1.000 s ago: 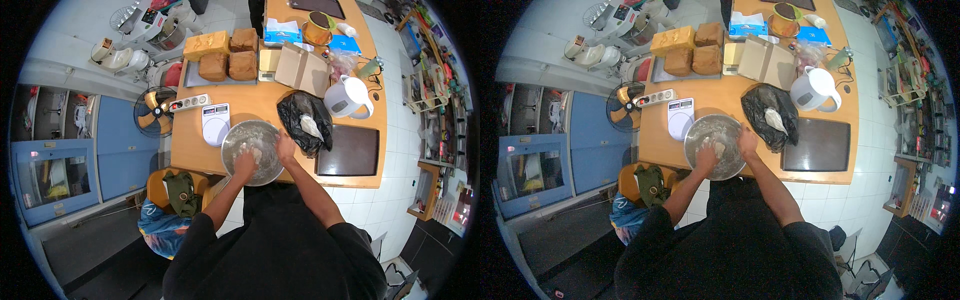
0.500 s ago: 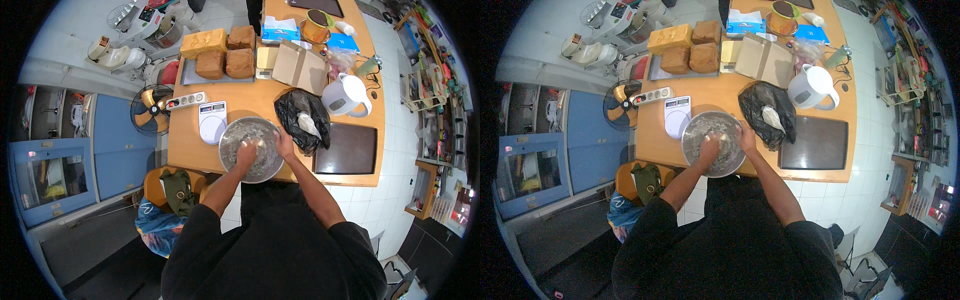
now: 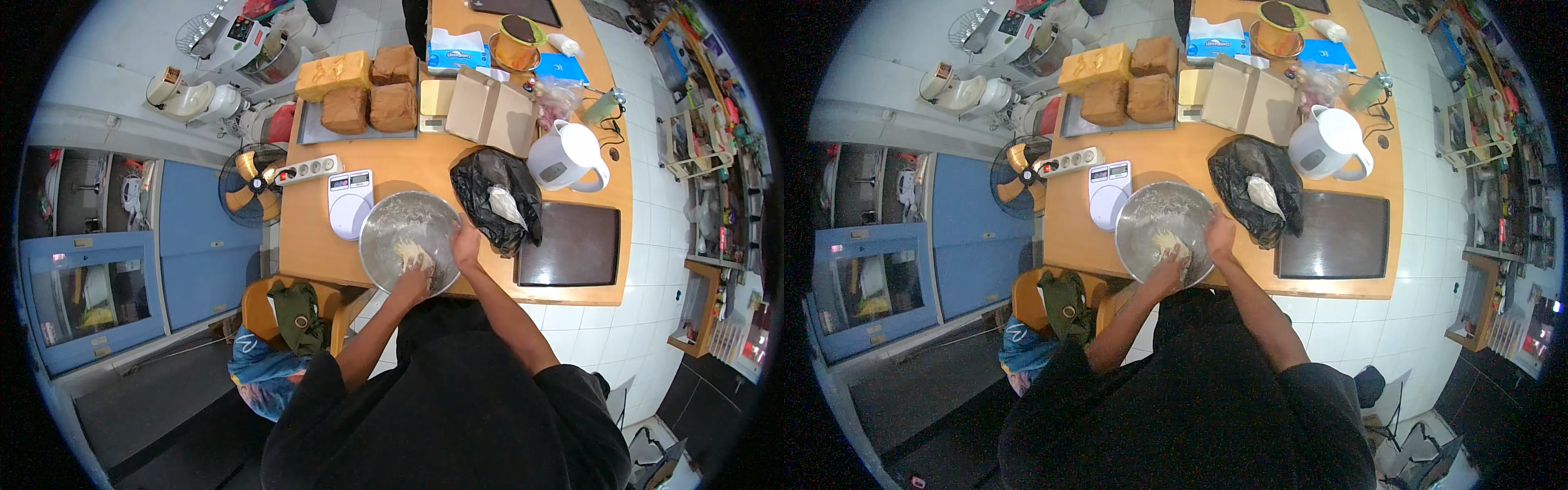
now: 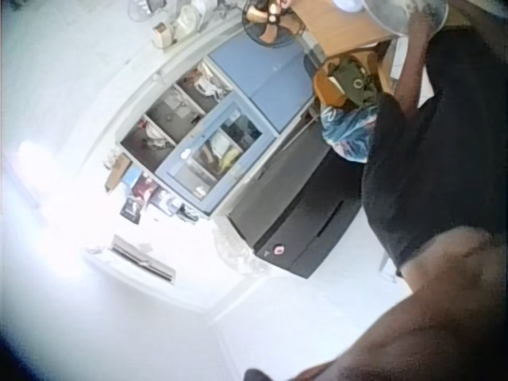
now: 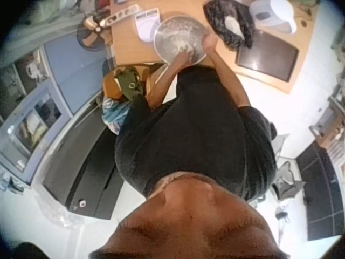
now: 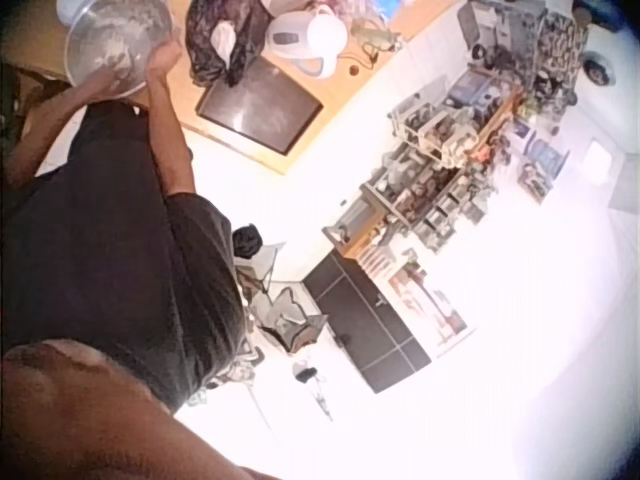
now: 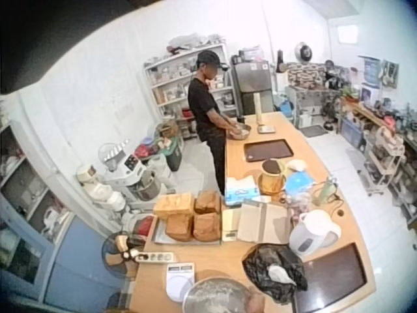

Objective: The person kneads dough inside a metal bowl by hand.

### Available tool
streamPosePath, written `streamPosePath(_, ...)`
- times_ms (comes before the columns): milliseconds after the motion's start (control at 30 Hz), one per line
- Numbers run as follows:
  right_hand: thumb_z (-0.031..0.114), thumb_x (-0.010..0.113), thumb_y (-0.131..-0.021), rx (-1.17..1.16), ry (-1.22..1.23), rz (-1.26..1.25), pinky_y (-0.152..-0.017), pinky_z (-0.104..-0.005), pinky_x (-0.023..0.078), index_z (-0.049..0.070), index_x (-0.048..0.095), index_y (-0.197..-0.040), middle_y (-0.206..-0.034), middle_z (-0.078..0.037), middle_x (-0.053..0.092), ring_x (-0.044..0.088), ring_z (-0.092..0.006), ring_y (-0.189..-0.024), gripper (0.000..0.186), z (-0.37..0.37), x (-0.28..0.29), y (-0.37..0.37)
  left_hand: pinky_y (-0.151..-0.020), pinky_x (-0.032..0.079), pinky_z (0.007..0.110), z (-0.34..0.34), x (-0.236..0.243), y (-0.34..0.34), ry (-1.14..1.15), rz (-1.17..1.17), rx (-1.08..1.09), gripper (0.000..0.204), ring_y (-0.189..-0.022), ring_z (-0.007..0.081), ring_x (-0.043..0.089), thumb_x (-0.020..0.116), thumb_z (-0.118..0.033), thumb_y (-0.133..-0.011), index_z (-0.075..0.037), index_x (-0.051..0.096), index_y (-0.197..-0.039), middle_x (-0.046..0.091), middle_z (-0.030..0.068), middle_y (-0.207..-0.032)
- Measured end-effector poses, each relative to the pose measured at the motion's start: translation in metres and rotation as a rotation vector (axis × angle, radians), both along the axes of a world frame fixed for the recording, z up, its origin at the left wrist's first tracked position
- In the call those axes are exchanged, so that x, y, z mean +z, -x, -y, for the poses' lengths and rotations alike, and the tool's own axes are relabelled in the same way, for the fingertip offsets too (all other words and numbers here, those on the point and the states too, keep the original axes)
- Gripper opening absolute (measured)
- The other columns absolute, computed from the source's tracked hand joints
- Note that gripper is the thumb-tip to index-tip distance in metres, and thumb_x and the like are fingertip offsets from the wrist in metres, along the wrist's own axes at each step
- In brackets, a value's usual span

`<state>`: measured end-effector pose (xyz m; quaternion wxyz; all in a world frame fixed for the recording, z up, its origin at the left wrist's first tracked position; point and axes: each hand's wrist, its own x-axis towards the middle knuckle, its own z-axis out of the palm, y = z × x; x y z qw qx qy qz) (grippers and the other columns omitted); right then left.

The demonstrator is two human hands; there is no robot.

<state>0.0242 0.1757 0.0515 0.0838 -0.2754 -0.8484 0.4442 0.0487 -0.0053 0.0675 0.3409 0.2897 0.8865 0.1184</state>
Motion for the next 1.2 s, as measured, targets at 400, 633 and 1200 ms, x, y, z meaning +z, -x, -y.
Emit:
streamPosePath(400, 0.009, 0.053, -0.086, 0.132, -0.054, 0.049, -0.064, -0.0522, 0.045, 0.003, 0.055, -0.094, -0.074, -0.028, 0.059, 0.059, -0.0461, -0.075, 0.010, -0.002, -0.001, 0.002, -0.108, 0.019, 0.059, -0.040, 0.001, 0.047, -0.121, -0.546, 0.106, 0.039, -0.137, 0.0384, 0.023, 0.052, -0.024, -0.087, -0.012, 0.056, -0.123, 0.028, 0.0170, -0.147)
streamPosePath(633, 0.007, 0.055, -0.083, 0.043, -0.084, 0.045, -0.067, -0.0509, 0.046, 0.004, 0.055, -0.094, -0.077, -0.025, 0.062, 0.061, -0.0436, -0.077, 0.012, 0.001, 0.007, 0.000, -0.109, 0.021, 0.053, 0.000, -0.043, 0.069, -0.113, -0.569, 0.091, 0.043, -0.137, 0.0328, 0.023, 0.049, -0.031, -0.091, -0.011, 0.051, -0.129, 0.028, 0.0153, -0.148)
streamPosePath(1200, -0.001, 0.063, -0.072, 0.075, -0.060, 0.106, -0.074, -0.0465, 0.049, 0.003, 0.054, -0.104, -0.090, -0.021, 0.066, 0.062, -0.0395, -0.087, 0.033, -0.001, 0.004, -0.003, -0.082, 0.049, 0.047, -0.047, 0.072, 0.012, 0.161, -0.395, 0.354, 0.056, -0.113, 0.0350, 0.053, 0.065, -0.017, -0.073, -0.004, 0.051, -0.125, 0.049, 0.0195, -0.129)
